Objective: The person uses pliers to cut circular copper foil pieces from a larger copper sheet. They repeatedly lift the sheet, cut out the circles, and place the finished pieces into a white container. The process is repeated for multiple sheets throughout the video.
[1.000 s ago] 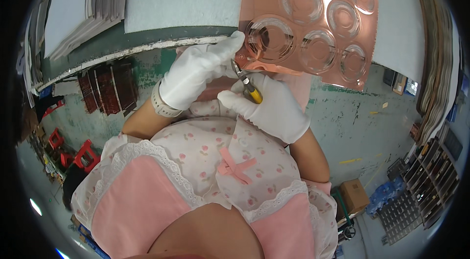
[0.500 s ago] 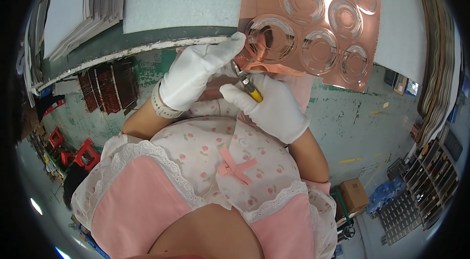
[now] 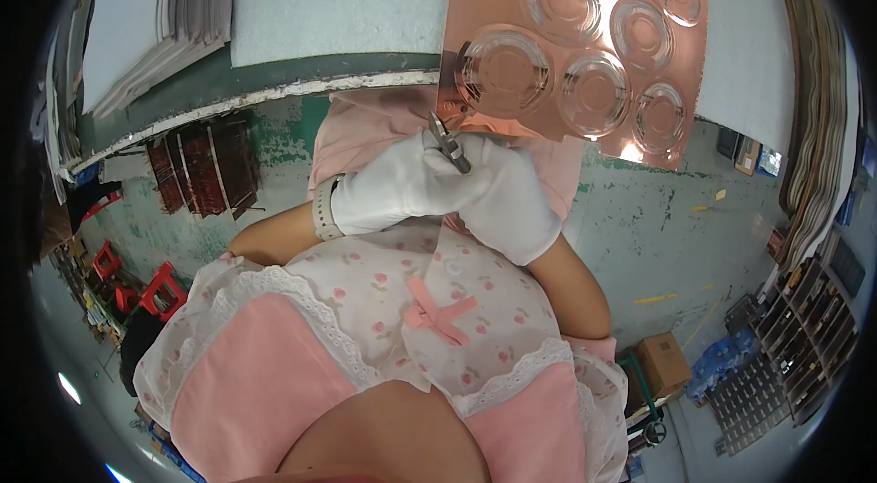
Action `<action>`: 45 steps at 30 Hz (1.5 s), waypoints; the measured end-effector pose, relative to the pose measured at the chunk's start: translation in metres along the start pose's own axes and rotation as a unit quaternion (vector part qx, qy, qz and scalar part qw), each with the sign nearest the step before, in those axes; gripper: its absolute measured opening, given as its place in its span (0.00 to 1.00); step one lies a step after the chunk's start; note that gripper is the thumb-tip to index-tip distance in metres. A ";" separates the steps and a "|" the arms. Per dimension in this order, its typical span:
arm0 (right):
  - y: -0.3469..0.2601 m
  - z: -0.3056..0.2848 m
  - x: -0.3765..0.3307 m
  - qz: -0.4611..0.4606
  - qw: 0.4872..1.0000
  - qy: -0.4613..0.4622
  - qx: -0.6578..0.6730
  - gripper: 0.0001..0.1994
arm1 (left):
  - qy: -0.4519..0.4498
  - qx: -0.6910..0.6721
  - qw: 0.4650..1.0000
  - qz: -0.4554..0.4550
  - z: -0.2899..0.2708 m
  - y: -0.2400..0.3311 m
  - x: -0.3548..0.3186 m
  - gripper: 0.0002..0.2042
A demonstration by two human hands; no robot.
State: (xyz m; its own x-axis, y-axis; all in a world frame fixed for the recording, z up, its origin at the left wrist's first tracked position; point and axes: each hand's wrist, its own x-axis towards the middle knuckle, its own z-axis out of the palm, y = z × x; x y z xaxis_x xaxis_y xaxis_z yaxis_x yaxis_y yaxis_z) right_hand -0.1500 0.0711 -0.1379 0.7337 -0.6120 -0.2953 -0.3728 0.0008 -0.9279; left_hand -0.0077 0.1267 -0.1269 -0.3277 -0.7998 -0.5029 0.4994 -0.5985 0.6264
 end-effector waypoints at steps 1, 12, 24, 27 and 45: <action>0.001 0.002 0.000 0.000 0.999 0.011 0.048 0.07 | 0.008 0.008 1.000 -0.017 0.003 0.006 -0.001 0.10; 0.004 0.006 0.000 0.036 0.987 -0.025 0.154 0.10 | 0.066 0.090 0.993 0.041 0.009 -0.003 0.003 0.12; -0.011 -0.012 0.005 0.007 0.994 -0.106 0.041 0.11 | 0.010 0.064 0.998 0.005 0.001 -0.004 0.004 0.18; -0.007 -0.029 -0.007 0.068 0.978 -0.189 -0.047 0.14 | 0.012 -0.047 0.997 0.053 -0.009 -0.019 0.001 0.26; 0.051 -0.023 -0.093 0.201 0.824 0.225 0.480 0.12 | 0.412 0.178 0.889 0.090 0.022 0.030 -0.005 0.22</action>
State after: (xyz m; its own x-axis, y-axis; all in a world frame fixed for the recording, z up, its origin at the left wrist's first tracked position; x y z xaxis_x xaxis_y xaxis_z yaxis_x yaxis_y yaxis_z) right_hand -0.2500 0.1100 -0.1530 0.2950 -0.6413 -0.7083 0.2447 0.7673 -0.5928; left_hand -0.0085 0.1120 -0.0922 0.5030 -0.6670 -0.5497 0.1510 -0.5584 0.8157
